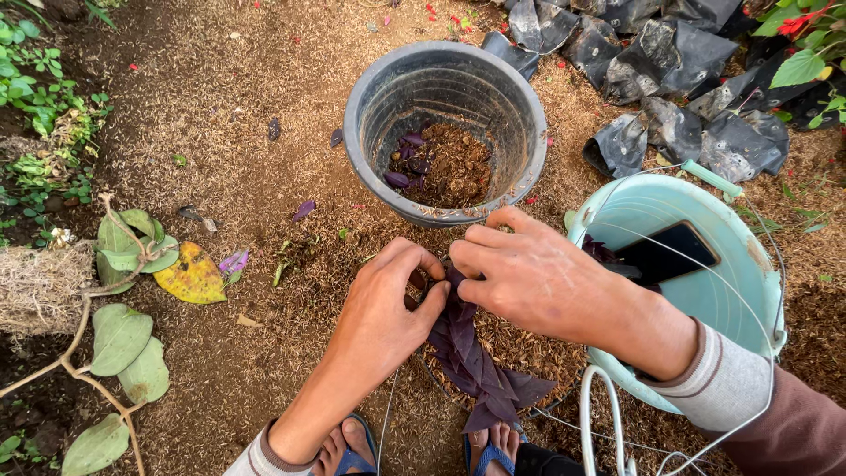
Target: The person repeatedly picks purple leaves from a light blue bucket and threads them onto a white wire frame, building a circular leaf arrangement. The person works in a greenhouse-like area with potted plants and wood chips on the ground.
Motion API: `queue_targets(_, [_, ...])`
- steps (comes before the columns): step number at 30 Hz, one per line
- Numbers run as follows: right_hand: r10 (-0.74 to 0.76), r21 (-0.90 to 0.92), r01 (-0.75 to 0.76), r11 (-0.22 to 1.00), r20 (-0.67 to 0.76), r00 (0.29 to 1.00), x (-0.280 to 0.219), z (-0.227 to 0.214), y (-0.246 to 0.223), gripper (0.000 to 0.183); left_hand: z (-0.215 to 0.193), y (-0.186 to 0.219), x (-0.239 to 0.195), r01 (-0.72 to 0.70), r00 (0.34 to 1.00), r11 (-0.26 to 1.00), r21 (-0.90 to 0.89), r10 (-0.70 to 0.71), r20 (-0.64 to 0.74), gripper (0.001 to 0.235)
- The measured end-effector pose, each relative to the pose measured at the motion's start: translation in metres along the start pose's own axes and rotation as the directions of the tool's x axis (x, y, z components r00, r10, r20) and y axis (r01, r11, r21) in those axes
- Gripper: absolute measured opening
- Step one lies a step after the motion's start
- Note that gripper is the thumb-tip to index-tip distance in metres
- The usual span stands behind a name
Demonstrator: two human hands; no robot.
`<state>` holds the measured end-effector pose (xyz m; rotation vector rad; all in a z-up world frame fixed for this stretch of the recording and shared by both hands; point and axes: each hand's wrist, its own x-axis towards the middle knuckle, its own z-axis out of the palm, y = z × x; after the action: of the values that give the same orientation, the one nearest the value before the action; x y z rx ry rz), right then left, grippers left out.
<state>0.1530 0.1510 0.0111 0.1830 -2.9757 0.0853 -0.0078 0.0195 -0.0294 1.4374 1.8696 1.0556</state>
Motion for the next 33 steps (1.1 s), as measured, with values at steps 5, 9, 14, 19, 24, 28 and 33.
queue_targets(5, [0.02,-0.019,-0.02,1.0,0.013,1.0,0.002,0.002,-0.001,0.008,0.001,-0.001,0.0,-0.029,0.999,1.0,0.009,0.029,-0.028,0.025])
queue_targets(9, [0.132,0.002,-0.132,0.991,-0.025,0.991,0.003,0.0,0.001,0.026,-0.001,0.006,-0.001,0.08,0.997,0.995,-0.055,-0.081,-0.017,0.026])
queue_targets(14, [0.298,0.168,-0.279,0.945,-0.098,0.95,-0.005,0.001,0.0,0.043,-0.002,0.014,-0.006,-0.107,0.986,0.994,0.005,0.107,-0.127,0.025])
queue_targets(19, [0.498,0.385,-0.472,0.793,0.038,0.866,-0.019,0.004,-0.006,0.042,-0.008,0.018,-0.002,-0.3,0.953,0.948,0.102,0.293,0.077,0.015])
queue_targets(24, [0.529,0.59,-0.381,0.712,-0.093,0.844,-0.04,-0.002,-0.016,0.047,-0.013,0.031,0.005,-0.353,0.912,0.902,0.247,0.273,0.306,0.021])
queue_targets(28, [0.559,0.674,-0.412,0.614,-0.003,0.829,-0.074,-0.012,-0.031,0.034,-0.016,0.037,0.012,-0.465,0.869,0.816,0.343,0.346,0.355,0.028])
queue_targets(33, [0.632,0.604,-0.631,0.487,0.255,0.732,-0.15,-0.016,-0.029,0.021,-0.011,0.037,0.015,-0.49,0.857,0.799,0.349,0.366,0.363,0.029])
